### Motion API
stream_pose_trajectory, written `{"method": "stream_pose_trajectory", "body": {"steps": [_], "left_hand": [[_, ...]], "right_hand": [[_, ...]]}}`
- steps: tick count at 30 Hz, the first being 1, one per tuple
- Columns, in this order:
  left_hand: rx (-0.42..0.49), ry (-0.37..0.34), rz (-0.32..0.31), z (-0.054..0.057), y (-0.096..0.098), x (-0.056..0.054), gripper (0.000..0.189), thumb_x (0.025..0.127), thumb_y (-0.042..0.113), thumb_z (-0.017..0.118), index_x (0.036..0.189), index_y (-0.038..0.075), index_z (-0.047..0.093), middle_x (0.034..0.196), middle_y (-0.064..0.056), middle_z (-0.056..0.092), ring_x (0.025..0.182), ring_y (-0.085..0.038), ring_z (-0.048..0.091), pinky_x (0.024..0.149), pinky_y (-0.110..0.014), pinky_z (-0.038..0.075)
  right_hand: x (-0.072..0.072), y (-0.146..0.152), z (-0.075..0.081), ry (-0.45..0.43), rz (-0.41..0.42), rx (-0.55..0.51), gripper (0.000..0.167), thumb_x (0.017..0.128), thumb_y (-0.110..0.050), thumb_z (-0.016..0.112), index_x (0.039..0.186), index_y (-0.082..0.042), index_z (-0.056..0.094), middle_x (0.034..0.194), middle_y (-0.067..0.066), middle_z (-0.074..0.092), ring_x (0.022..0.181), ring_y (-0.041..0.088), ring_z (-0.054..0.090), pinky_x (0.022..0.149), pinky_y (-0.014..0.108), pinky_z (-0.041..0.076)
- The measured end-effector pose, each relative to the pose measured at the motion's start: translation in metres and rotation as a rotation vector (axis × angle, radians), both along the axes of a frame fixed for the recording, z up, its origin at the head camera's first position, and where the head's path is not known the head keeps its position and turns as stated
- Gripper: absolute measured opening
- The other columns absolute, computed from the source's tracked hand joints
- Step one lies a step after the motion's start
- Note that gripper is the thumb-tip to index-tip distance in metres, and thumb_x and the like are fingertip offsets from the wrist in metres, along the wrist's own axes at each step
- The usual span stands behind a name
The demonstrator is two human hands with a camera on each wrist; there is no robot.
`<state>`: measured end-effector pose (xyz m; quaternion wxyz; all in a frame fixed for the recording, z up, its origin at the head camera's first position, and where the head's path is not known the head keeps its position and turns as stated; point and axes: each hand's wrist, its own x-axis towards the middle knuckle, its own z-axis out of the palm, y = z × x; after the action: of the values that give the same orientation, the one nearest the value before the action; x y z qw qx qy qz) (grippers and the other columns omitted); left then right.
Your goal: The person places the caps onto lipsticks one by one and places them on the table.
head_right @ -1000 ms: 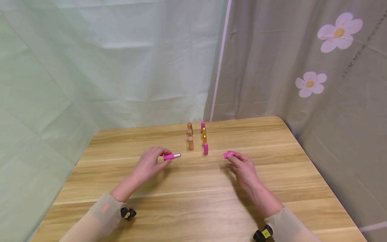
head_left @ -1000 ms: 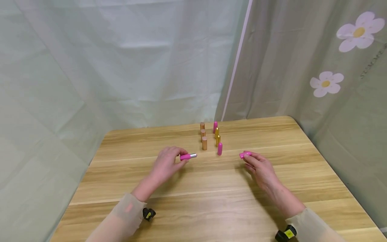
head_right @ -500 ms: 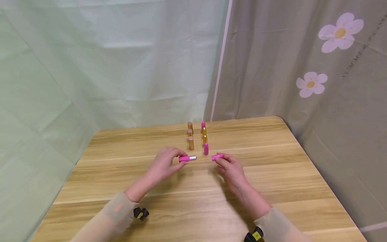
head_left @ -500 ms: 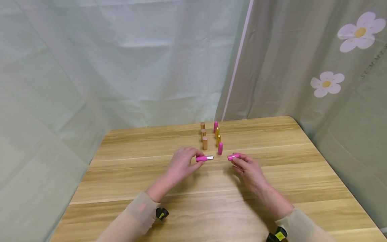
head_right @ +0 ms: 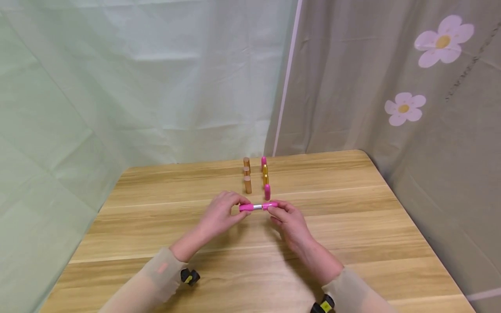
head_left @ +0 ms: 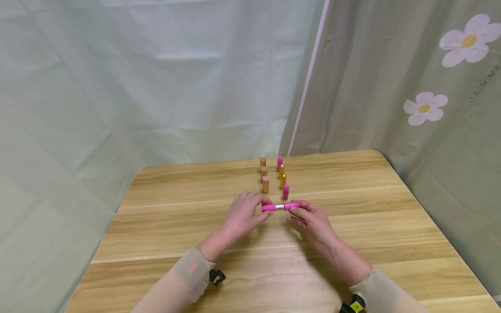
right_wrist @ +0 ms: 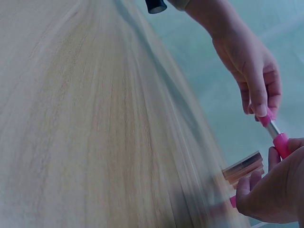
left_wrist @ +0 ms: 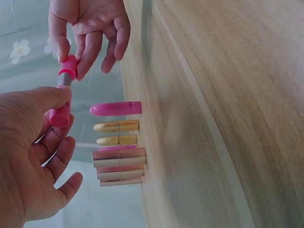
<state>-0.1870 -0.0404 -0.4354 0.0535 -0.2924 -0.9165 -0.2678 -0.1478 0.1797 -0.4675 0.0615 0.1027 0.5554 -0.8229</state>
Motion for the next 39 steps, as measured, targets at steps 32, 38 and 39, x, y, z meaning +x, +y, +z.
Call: {"method": "stream_pose_trajectory", "body": {"steps": [32, 38, 39], "left_hand": [[0.037, -0.012, -0.008, -0.006, 0.005, 0.005, 0.018, 0.092, 0.031, 0.079, 0.108, 0.024, 0.074, 0.106, 0.011, 0.068, 0.1, -0.013, 0.054, 0.091, -0.038, 0.044], [0.026, -0.018, -0.007, -0.007, 0.005, 0.005, 0.019, 0.093, 0.034, 0.077, 0.109, 0.024, 0.075, 0.108, 0.011, 0.068, 0.101, -0.013, 0.054, 0.092, -0.037, 0.044], [0.027, -0.02, -0.007, -0.007, 0.005, 0.005, 0.019, 0.093, 0.034, 0.077, 0.109, 0.023, 0.075, 0.107, 0.011, 0.068, 0.101, -0.013, 0.054, 0.093, -0.037, 0.044]], "right_hand": [[0.0, -0.015, -0.006, -0.009, 0.046, -0.004, 0.037, 0.095, -0.007, 0.072, 0.126, 0.007, 0.06, 0.112, 0.006, 0.068, 0.119, 0.031, 0.06, 0.11, 0.048, 0.043], [0.0, -0.017, -0.007, -0.015, 0.042, -0.008, 0.037, 0.094, -0.007, 0.072, 0.126, 0.007, 0.06, 0.112, 0.007, 0.068, 0.118, 0.031, 0.06, 0.11, 0.048, 0.043], [0.0, -0.017, -0.007, -0.015, 0.043, -0.01, 0.037, 0.094, -0.007, 0.072, 0.126, 0.007, 0.059, 0.112, 0.008, 0.068, 0.118, 0.032, 0.06, 0.11, 0.048, 0.043]]}}
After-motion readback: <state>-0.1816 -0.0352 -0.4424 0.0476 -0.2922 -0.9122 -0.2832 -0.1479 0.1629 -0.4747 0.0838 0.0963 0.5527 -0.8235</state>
